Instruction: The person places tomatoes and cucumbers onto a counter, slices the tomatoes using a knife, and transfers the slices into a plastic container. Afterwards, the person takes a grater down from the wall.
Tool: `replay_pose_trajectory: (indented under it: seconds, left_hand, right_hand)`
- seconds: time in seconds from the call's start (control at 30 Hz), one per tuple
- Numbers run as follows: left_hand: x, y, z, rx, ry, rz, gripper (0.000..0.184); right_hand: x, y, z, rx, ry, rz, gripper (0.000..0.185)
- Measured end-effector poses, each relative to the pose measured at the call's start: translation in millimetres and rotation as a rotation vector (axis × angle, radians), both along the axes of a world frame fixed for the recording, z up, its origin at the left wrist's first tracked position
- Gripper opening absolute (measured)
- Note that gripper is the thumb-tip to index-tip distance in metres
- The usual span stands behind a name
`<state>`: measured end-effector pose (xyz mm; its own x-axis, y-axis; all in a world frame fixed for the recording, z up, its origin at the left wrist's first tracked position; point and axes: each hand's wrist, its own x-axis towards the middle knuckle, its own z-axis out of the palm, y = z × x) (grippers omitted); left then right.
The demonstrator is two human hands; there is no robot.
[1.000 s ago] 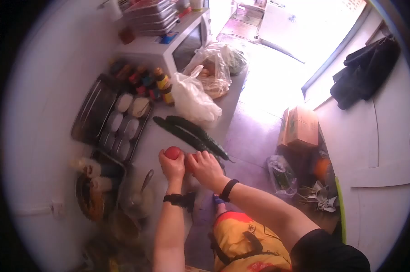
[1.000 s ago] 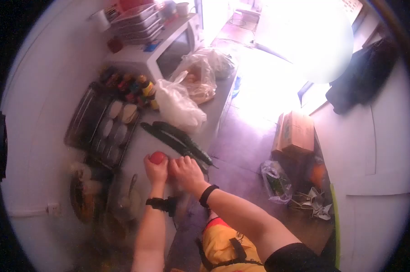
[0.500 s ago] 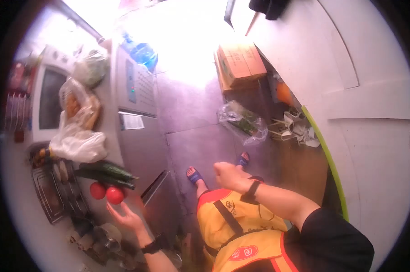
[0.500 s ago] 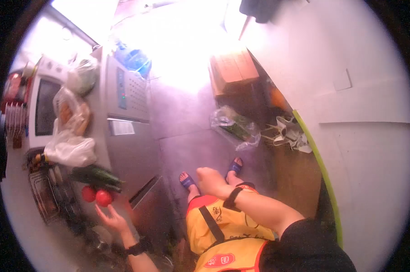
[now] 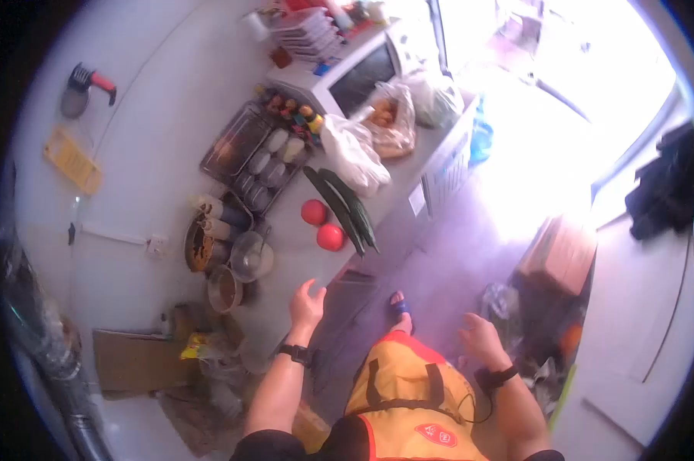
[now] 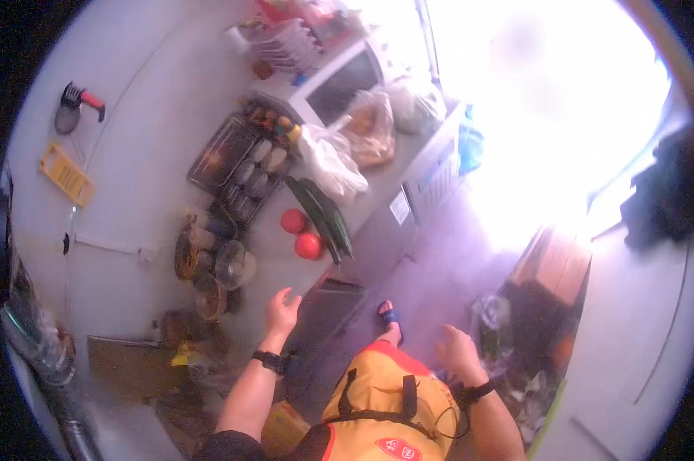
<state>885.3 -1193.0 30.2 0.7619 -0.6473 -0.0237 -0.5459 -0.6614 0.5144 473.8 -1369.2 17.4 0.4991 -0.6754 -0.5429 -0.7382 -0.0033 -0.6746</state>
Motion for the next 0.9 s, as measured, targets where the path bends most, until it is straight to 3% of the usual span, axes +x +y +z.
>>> replay_pose_trajectory:
  seconds: [0.13,0.23,0.3,0.33,0.37,0.43,0.57,0.6,0.63,0.7,0.77,0.83,0.9]
  left_hand:
    - [30,-28,-5,-0.047,0.003,-0.002,0.047]
    - [45,-65,-18,-0.039,-0.025,-0.087,0.062]
    - [47,-85,3,-0.017,0.06,-0.102,0.083]
    - [48,-94,8,-0.046,0.058,-0.11,0.083]
    - [48,-102,14,0.031,-0.023,-0.198,0.09]
    - [55,-116,19,0.087,-0.112,-0.293,0.098]
    - [58,-131,12,0.105,-0.165,-0.25,0.106]
    - [63,-131,12,0.042,-0.097,-0.227,0.103]
    - [64,-132,14,-0.019,-0.036,-0.198,0.1]
    - [64,-131,20,-0.099,-0.073,-0.206,0.091]
    - [63,-117,2,-0.17,-0.154,-0.187,0.076]
    - [53,-110,3,-0.216,-0.15,-0.08,0.053]
    - [39,-105,16,-0.276,-0.125,0.025,0.031]
  right_hand:
    - [66,-36,27,-0.142,-0.014,0.101,0.045]
    - [130,-64,38,-0.184,-0.01,0.166,0.038]
    - [169,-76,48,-0.215,0.004,0.289,0.032]
    - [173,-90,4,-0.516,-0.164,0.649,0.025]
    - [187,-98,18,-0.539,-0.151,0.646,0.025]
    - [226,-108,63,-0.377,0.066,0.428,0.02]
    - [236,-177,88,-0.251,0.168,0.597,0.031]
    - [229,-200,103,-0.085,0.03,0.504,0.041]
    - [218,-225,109,-0.093,0.029,0.501,0.041]
    - [213,-285,118,-0.446,-0.144,0.66,0.051]
    - [237,-346,187,-0.482,0.056,0.626,0.051]
    - [258,-433,225,-0.611,-0.061,0.617,0.038]
    - [296,-537,277,-0.609,-0.362,0.609,0.016]
